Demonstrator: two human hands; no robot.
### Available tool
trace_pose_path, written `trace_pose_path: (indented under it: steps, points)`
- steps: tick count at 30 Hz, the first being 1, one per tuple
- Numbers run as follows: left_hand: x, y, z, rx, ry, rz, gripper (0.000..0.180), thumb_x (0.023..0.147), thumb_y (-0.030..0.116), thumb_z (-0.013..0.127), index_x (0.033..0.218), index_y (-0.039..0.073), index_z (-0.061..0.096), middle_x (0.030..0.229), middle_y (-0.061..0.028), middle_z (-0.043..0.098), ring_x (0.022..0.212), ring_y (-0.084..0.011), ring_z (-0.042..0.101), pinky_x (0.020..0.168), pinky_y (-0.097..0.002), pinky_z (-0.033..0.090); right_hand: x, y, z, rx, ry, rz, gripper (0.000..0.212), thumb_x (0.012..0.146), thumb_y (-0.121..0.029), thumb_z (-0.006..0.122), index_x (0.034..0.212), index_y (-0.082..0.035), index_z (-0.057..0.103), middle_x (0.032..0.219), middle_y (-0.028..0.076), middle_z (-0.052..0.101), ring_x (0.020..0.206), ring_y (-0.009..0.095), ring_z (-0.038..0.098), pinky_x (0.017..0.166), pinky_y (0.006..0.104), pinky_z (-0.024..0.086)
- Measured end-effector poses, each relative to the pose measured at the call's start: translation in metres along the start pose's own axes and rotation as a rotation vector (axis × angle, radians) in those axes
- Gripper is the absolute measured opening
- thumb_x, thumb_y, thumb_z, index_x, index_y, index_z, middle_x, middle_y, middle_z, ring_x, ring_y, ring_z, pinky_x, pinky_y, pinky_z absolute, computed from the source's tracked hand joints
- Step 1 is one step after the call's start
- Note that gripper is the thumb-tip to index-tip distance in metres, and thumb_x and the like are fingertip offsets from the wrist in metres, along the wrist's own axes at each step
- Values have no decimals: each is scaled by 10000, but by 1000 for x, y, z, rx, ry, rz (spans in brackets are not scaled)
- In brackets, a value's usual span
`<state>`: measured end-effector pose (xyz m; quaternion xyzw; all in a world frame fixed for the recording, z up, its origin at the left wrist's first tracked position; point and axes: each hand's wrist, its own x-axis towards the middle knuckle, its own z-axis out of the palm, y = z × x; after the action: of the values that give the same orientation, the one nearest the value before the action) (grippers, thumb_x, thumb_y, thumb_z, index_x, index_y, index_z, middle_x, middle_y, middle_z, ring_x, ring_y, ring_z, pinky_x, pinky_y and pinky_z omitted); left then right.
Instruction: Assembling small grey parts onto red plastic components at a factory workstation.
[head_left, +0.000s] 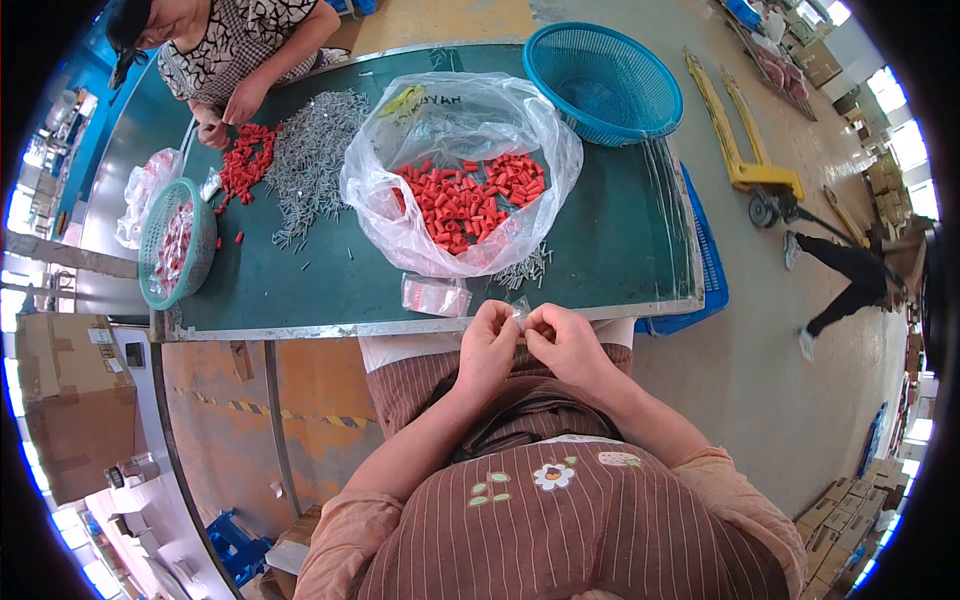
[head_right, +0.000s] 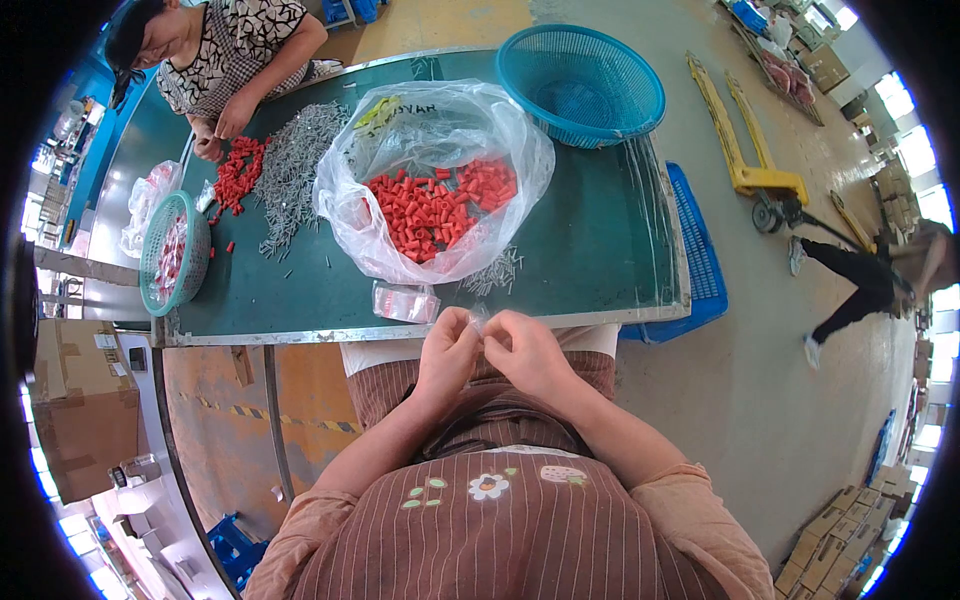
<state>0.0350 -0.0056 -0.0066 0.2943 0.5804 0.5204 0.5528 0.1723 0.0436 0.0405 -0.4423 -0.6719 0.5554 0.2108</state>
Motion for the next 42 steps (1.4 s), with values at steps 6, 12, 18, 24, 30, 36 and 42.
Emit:
trace_pose_path:
  steps: [6,12,18,24,30,36,42]
  points:
    - [0,14,-12,263,60,52,50,907,54,556,891,21,521,754,-32,605,675,-86,595,594,-220,463,25,14,-33,-422,106,-190,162,805,-68,600,944,6,635,892,141,622,867,321,603,764,388,488]
    - [2,14,-19,361,108,69,91,809,83,635,854,10,604,674,-32,594,583,-79,509,557,-260,435,57,36,-36,-862,160,-509,167,736,-40,602,897,-62,642,840,88,577,845,252,593,749,355,510]
    - [2,16,-28,333,119,23,114,814,119,644,851,11,642,678,-34,600,573,-85,493,568,-271,435,74,38,-37,-1062,67,-585,56,693,-49,596,747,-60,587,794,104,579,804,248,612,701,344,516]
    - [1,27,-27,386,100,24,154,834,159,642,848,5,640,677,-45,595,587,-97,500,583,-278,439,78,35,-36,-1108,42,-482,100,680,-113,640,743,-55,589,758,112,603,716,280,635,646,364,525]
    - [5,22,-29,335,107,49,161,829,161,644,844,1,629,687,-72,613,617,-136,555,623,-298,464,78,41,-38,-1033,77,-410,96,704,-104,639,742,-44,574,752,105,594,707,279,618,648,398,510]
    - [11,34,-24,450,123,-13,164,804,158,662,840,0,639,697,-79,628,645,-147,584,645,-302,477,71,37,-49,-636,117,-315,59,703,-82,622,740,-68,577,747,82,566,720,264,578,654,387,473]
    - [12,31,-23,480,120,20,147,790,140,665,841,3,646,709,-91,640,656,-168,605,660,-309,486,66,40,-50,-985,45,-654,48,682,-98,613,693,-79,571,733,65,561,744,241,569,678,354,477]
